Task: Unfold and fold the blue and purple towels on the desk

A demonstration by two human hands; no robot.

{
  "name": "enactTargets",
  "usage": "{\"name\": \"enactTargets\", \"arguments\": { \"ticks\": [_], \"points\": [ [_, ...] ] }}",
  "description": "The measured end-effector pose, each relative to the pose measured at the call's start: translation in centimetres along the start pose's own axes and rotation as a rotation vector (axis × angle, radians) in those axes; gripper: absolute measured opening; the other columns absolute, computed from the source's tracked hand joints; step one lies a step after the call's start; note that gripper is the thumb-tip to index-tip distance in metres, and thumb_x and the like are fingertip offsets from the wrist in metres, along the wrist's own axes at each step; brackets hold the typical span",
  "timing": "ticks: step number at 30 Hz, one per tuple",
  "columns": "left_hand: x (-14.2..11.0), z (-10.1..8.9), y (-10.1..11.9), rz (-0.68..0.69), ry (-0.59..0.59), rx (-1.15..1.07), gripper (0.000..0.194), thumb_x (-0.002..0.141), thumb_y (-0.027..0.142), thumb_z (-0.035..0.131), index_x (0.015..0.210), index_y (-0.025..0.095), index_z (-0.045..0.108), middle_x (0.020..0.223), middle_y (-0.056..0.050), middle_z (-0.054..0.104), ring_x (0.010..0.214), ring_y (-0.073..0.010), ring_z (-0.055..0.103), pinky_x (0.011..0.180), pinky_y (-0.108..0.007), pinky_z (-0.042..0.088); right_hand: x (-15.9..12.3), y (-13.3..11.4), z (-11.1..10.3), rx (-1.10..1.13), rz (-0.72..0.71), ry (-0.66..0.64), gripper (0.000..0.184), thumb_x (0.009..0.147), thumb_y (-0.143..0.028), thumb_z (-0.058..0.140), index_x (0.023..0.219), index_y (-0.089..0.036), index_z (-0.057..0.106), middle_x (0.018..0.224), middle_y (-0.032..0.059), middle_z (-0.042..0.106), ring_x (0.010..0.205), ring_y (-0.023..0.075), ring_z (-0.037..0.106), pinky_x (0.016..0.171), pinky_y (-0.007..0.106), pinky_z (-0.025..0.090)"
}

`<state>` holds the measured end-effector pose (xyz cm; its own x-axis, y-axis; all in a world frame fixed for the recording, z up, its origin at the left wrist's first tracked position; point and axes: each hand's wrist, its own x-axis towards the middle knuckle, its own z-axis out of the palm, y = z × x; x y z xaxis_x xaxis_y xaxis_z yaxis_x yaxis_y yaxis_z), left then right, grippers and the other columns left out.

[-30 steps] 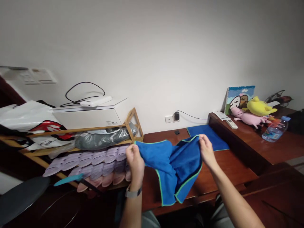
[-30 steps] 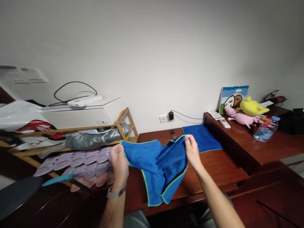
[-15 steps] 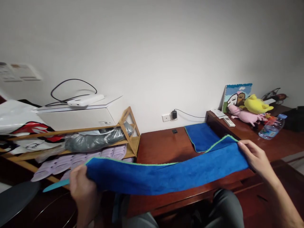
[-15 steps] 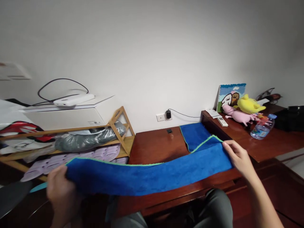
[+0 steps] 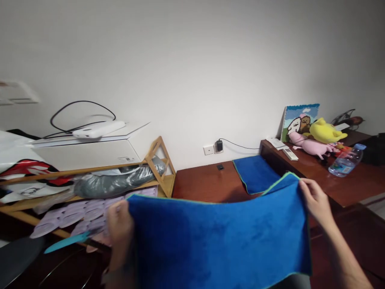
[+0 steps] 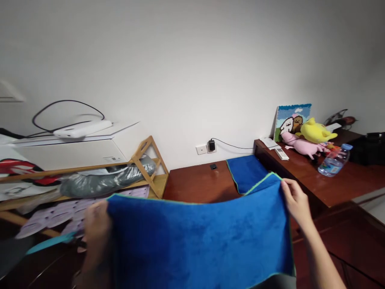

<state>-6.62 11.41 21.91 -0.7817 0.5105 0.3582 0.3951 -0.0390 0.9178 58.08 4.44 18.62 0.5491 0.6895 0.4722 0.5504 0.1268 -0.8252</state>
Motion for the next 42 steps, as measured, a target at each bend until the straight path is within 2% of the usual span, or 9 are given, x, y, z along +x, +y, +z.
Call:
{"name": "enactTargets", "arguments": {
  "ticks": [5, 9, 12, 15, 20, 26, 33, 38, 42],
  "points": [
    [-1.2, 9.1, -5.5, -0.022, -0.249, 0.128, 0.013, 0.089, 0.037, 0.059, 0.087, 0.024, 0.057, 0.079, -0.001, 0.064, 0.094, -0.0283, 0.068, 0.103, -0.055, 0.058, 2.5, 6.3, 9.9, -0.179, 0.073, -0.195, 0.067, 0.097, -0.076, 0.044, 0.111, -0.018, 0.074, 0.103, 0.0138, 0.079, 0.092, 0.0251, 0.072, 0.086, 0.038, 0.06],
    [-5.9, 12.3, -9.6, 0.027, -0.385, 0.196, 0.016, 0.087, 0.033, 0.059, 0.097, 0.021, 0.063, 0.096, -0.013, 0.078, 0.106, -0.0347, 0.074, 0.107, -0.055, 0.057, -0.7, 9.6, 16.5, -0.337, 0.041, -0.215, 0.048, 0.101, -0.045, 0.041, 0.115, -0.014, 0.075, 0.122, 0.0224, 0.076, 0.114, 0.0297, 0.072, 0.109, 0.047, 0.057],
    [-9.7, 12.3, -13.9, 0.25, -0.562, 0.273, 0.036, 0.093, 0.04, 0.051, 0.11, 0.018, 0.074, 0.13, -0.021, 0.079, 0.133, -0.0374, 0.071, 0.123, -0.055, 0.049, -6.3, 11.6, 19.1, -0.355, -0.118, -0.387, 0.044, 0.103, -0.038, 0.042, 0.121, -0.017, 0.077, 0.13, 0.0202, 0.075, 0.122, 0.0312, 0.071, 0.115, 0.05, 0.056],
    [-12.4, 10.8, -18.9, 0.487, -0.736, 0.479, 0.058, 0.099, 0.051, 0.041, 0.132, 0.021, 0.078, 0.152, -0.017, 0.073, 0.149, -0.0382, 0.062, 0.129, -0.058, 0.044, -11.5, 13.5, 20.0, -0.384, -0.203, -0.542, 0.045, 0.107, -0.041, 0.042, 0.131, -0.024, 0.077, 0.142, 0.0155, 0.072, 0.133, 0.0317, 0.068, 0.119, 0.052, 0.055],
    [-13.9, 7.7, -23.6, 0.553, -0.759, 0.684, 0.066, 0.106, 0.051, 0.031, 0.155, 0.027, 0.068, 0.167, -0.01, 0.061, 0.161, -0.0341, 0.05, 0.134, -0.059, 0.038, -14.7, 15.7, 19.9, -0.478, -0.25, -0.588, 0.052, 0.109, -0.042, 0.04, 0.149, -0.026, 0.07, 0.161, 0.0113, 0.063, 0.152, 0.0311, 0.058, 0.13, 0.055, 0.046],
    [-11.8, 8.1, -23.7, 0.649, -0.716, 0.725, 0.057, 0.108, 0.045, 0.038, 0.146, 0.023, 0.074, 0.155, -0.014, 0.071, 0.149, -0.035, 0.062, 0.124, -0.055, 0.051, -10.2, 16.9, 20.0, -0.496, -0.283, -0.565, 0.05, 0.11, -0.042, 0.042, 0.145, -0.025, 0.073, 0.151, 0.0138, 0.069, 0.136, 0.0305, 0.067, 0.119, 0.049, 0.055],
    [-5.2, 14.9, -20.0, 0.536, -0.753, 0.879, 0.051, 0.109, 0.032, 0.039, 0.145, 0.018, 0.072, 0.15, -0.016, 0.072, 0.136, -0.0305, 0.067, 0.111, -0.044, 0.057, 2.7, 17.2, 22.4, -0.528, 0.063, -0.517, 0.046, 0.103, -0.038, 0.055, 0.139, -0.018, 0.075, 0.138, 0.0191, 0.074, 0.121, 0.0294, 0.07, 0.112, 0.042, 0.055],
    [-2.4, 17.5, -19.6, 0.446, -0.721, 0.953, 0.046, 0.108, 0.034, 0.045, 0.138, 0.019, 0.077, 0.14, -0.017, 0.075, 0.122, -0.0343, 0.069, 0.099, -0.045, 0.057, 5.0, 18.0, 23.2, -0.491, 0.123, -0.546, 0.027, 0.094, -0.038, 0.063, 0.102, -0.02, 0.082, 0.108, 0.0116, 0.08, 0.101, 0.0234, 0.073, 0.095, 0.032, 0.057],
    [-1.5, 17.6, -19.7, 0.44, -0.715, 0.961, 0.039, 0.107, 0.029, 0.045, 0.111, 0.019, 0.083, 0.115, -0.015, 0.078, 0.107, -0.0301, 0.071, 0.092, -0.039, 0.054, 6.5, 18.1, 22.9, -0.425, 0.127, -0.496, 0.04, 0.1, -0.044, 0.051, 0.109, -0.017, 0.079, 0.114, 0.013, 0.081, 0.104, 0.0235, 0.074, 0.096, 0.032, 0.057]
  ]
}}
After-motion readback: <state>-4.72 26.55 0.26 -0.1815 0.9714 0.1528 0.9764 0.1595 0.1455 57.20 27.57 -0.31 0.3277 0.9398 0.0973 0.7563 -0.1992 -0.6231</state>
